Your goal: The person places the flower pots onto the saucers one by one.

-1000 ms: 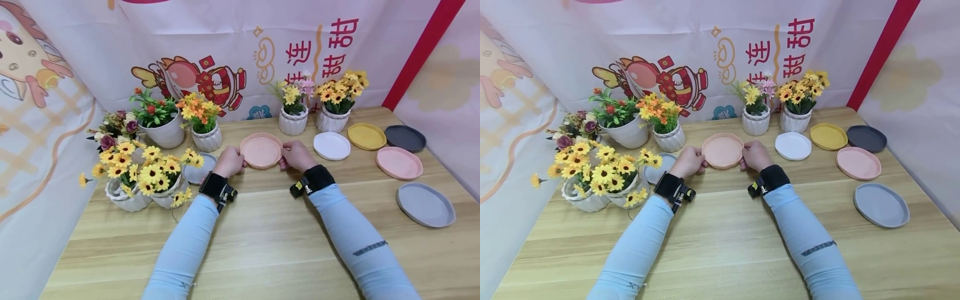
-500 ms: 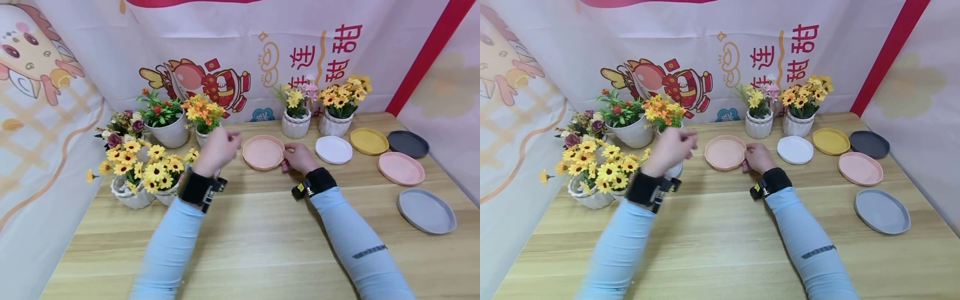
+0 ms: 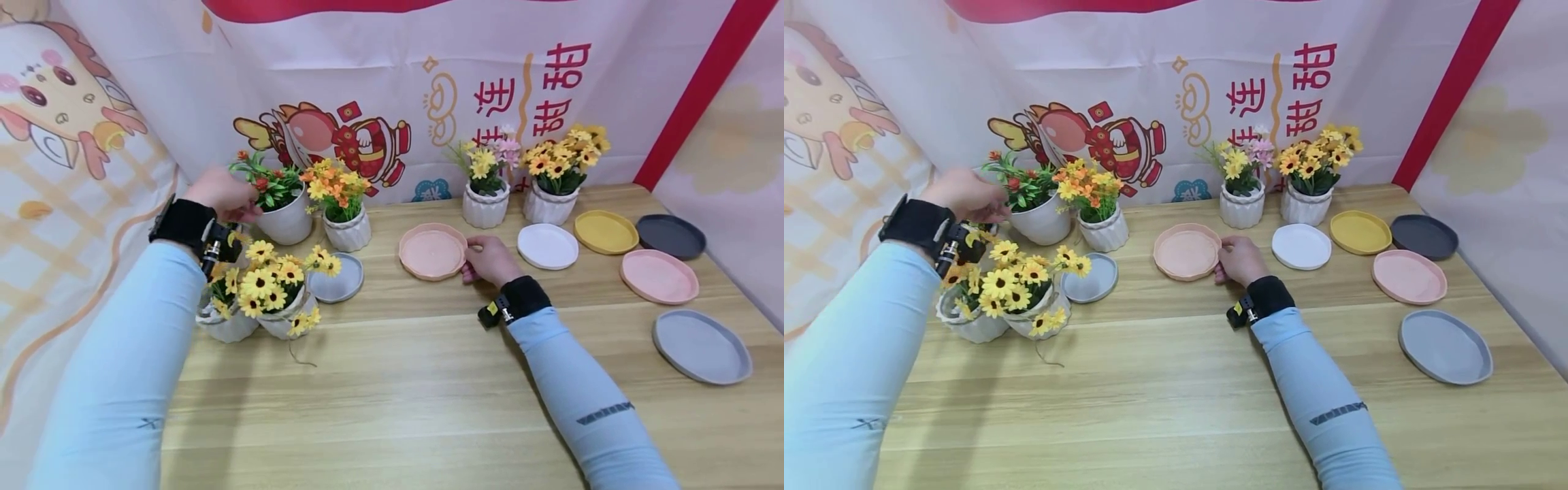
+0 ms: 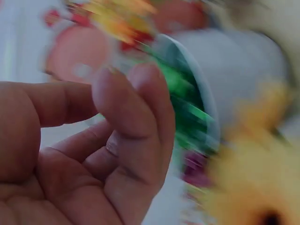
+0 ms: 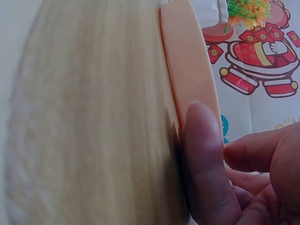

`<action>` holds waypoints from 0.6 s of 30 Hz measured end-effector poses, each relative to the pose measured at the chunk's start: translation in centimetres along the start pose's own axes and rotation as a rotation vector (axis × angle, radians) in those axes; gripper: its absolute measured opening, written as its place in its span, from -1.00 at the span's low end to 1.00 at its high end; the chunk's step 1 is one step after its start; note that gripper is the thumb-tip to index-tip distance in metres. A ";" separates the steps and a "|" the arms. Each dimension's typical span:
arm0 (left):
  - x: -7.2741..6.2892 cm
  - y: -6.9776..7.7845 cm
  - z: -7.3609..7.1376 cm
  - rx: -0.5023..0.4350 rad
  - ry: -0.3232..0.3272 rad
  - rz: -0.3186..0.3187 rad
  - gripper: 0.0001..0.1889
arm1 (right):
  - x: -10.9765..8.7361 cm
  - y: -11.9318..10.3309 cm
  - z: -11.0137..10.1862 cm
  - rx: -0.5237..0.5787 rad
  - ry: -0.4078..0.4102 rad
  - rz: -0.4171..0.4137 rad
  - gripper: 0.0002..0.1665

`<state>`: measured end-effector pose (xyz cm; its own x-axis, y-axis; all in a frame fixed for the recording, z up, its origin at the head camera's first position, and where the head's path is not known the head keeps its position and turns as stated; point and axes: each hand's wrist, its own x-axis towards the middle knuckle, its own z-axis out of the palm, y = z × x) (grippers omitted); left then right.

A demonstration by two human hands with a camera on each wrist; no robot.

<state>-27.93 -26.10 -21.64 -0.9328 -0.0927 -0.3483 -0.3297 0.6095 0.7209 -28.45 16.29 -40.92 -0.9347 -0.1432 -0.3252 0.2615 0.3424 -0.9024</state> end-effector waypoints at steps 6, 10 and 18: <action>2.6 -2.6 -0.2 0.032 -0.099 -0.120 -0.64 | 0.1 0.3 0.1 0.024 0.003 0.007 -0.51; 4.3 -3.5 -0.3 -0.011 -0.165 -0.180 -0.41 | 0.2 0.4 0.2 0.011 0.006 0.011 -0.51; 4.5 -2.5 0.1 -0.134 -0.140 -0.301 -0.37 | 0.1 0.2 0.3 0.039 0.009 0.008 -0.51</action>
<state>-31.27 -27.99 -25.08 -0.7651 -0.1382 -0.6289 -0.6115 0.4618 0.6425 -28.41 16.07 -41.23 -0.9346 -0.1319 -0.3302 0.2783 0.3068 -0.9102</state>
